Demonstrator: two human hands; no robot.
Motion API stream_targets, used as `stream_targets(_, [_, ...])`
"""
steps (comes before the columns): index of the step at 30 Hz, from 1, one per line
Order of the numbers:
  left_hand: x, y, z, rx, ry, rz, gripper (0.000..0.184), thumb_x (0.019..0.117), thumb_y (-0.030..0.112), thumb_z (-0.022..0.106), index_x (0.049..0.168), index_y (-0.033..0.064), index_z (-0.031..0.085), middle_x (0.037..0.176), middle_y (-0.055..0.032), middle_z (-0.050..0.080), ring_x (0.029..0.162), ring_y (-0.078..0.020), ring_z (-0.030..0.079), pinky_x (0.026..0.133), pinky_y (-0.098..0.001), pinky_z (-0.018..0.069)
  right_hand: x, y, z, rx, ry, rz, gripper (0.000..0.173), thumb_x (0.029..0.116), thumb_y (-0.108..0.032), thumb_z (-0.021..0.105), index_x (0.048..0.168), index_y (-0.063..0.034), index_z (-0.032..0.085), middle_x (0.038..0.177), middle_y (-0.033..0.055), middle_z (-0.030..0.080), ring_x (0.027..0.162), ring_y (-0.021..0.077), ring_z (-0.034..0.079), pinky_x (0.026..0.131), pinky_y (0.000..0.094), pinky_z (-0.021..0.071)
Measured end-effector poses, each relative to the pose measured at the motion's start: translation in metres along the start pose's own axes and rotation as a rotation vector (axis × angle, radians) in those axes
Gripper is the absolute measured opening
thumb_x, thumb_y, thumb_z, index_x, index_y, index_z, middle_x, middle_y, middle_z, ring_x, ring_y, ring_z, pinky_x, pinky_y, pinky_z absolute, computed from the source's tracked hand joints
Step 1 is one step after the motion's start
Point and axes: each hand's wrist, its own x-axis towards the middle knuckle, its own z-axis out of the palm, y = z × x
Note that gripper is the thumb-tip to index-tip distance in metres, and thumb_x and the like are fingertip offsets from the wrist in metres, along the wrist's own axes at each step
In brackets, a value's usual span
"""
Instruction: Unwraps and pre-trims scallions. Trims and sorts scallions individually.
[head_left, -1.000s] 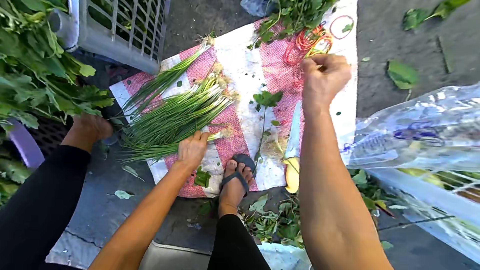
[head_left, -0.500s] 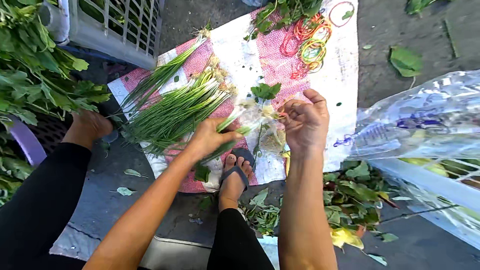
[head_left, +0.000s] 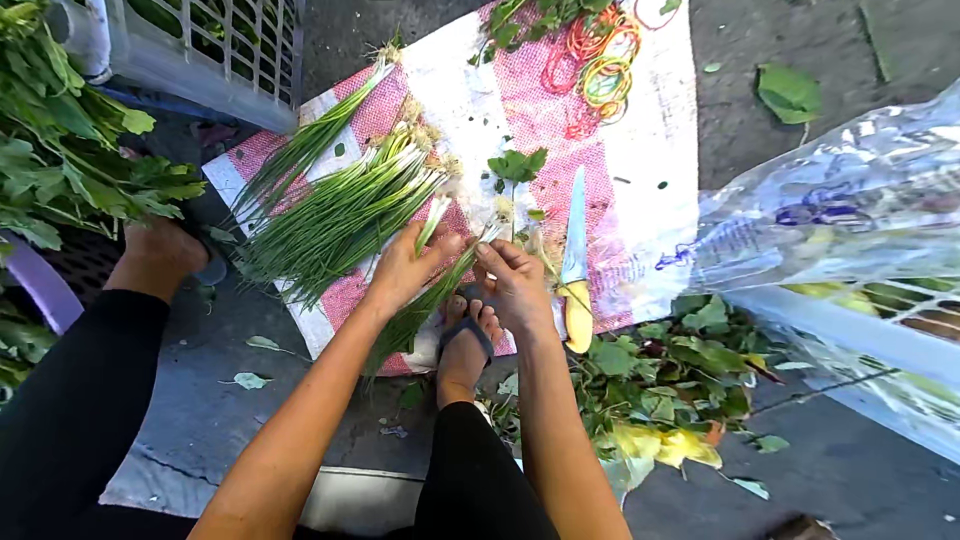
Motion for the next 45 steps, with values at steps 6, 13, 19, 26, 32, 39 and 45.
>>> stream_targets(6, [0.016,-0.004,0.002,0.073,-0.059,0.164,0.029,0.0915,0.027,0.078,0.114,0.0092,0.072,0.097,-0.0052,0.073,0.078,-0.0156,0.066,0.074,-0.0413,0.0559,0.001,-0.003,0.0,0.08,0.055,-0.023,0.003,0.097,-0.015,0.07,0.099,-0.0131,0.07,0.08,-0.0009,0.066,0.055,0.004,0.055,0.047,0.0177,0.0474])
stream_targets(13, [0.021,-0.009,-0.009,0.127,-0.066,0.13,0.016,0.0935,0.023,0.076,0.103,0.0094,0.076,0.087,-0.0003,0.073,0.076,-0.0078,0.065,0.075,-0.0341,0.0541,0.003,0.002,-0.004,-0.168,0.025,-0.103,0.005,0.0977,-0.018,0.07,0.099,-0.0135,0.069,0.073,-0.0028,0.062,0.049,0.0024,0.045,0.044,0.0165,0.0375])
stream_targets(19, [0.016,-0.014,-0.009,0.113,-0.143,0.046,0.016,0.0955,0.021,0.073,0.105,0.008,0.074,0.09,-0.0031,0.071,0.08,-0.0108,0.065,0.078,-0.036,0.0545,-0.002,0.004,0.009,-0.106,0.023,-0.07,0.007,0.0973,-0.013,0.063,0.103,-0.0152,0.059,0.08,-0.002,0.06,0.049,0.0028,0.045,0.042,0.0169,0.0375])
stream_targets(26, [0.002,-0.014,-0.009,-0.136,-0.141,-0.077,0.007,0.0953,0.009,0.071,0.101,0.0051,0.074,0.077,0.0028,0.067,0.054,0.0011,0.045,0.048,-0.0164,0.0334,0.001,0.009,0.005,-0.033,-0.118,0.006,0.011,0.1027,-0.026,0.061,0.105,-0.0178,0.068,0.064,-0.0045,0.049,0.042,0.0011,0.031,0.037,0.0157,0.0283])
stream_targets(32, [0.001,-0.023,-0.022,0.119,-0.147,-0.029,0.018,0.098,0.023,0.07,0.106,0.0063,0.072,0.09,-0.0048,0.071,0.081,-0.0137,0.065,0.078,-0.039,0.0528,0.003,0.011,0.003,-0.33,-0.134,-0.03,0.015,0.1045,-0.027,0.06,0.099,-0.0134,0.064,0.068,0.0008,0.054,0.047,0.0068,0.041,0.042,0.021,0.0349])
stream_targets(39, [-0.019,-0.009,-0.08,0.478,-0.268,-0.133,0.017,0.0994,0.024,0.069,0.101,0.0071,0.072,0.084,-0.006,0.069,0.075,-0.0172,0.063,0.073,-0.0421,0.0513,0.009,0.021,-0.001,-0.919,0.042,-0.234,0.024,0.1045,-0.019,0.057,0.106,0.0031,0.065,0.097,0.0187,0.063,0.075,0.0305,0.062,0.068,0.0524,0.0522])
stream_targets(45, [-0.063,0.005,-0.1,-0.178,-0.225,-0.098,0.018,0.1033,0.011,0.055,0.117,0.0085,0.067,0.091,0.0038,0.069,0.059,0.0022,0.049,0.048,-0.0133,0.0368,0.009,-0.003,0.02,-0.757,0.12,-0.164,0.073,0.0987,-0.041,0.066,0.157,-0.0071,0.039,0.12,0.0212,0.06,0.086,0.0317,0.06,0.071,0.0522,0.0506])
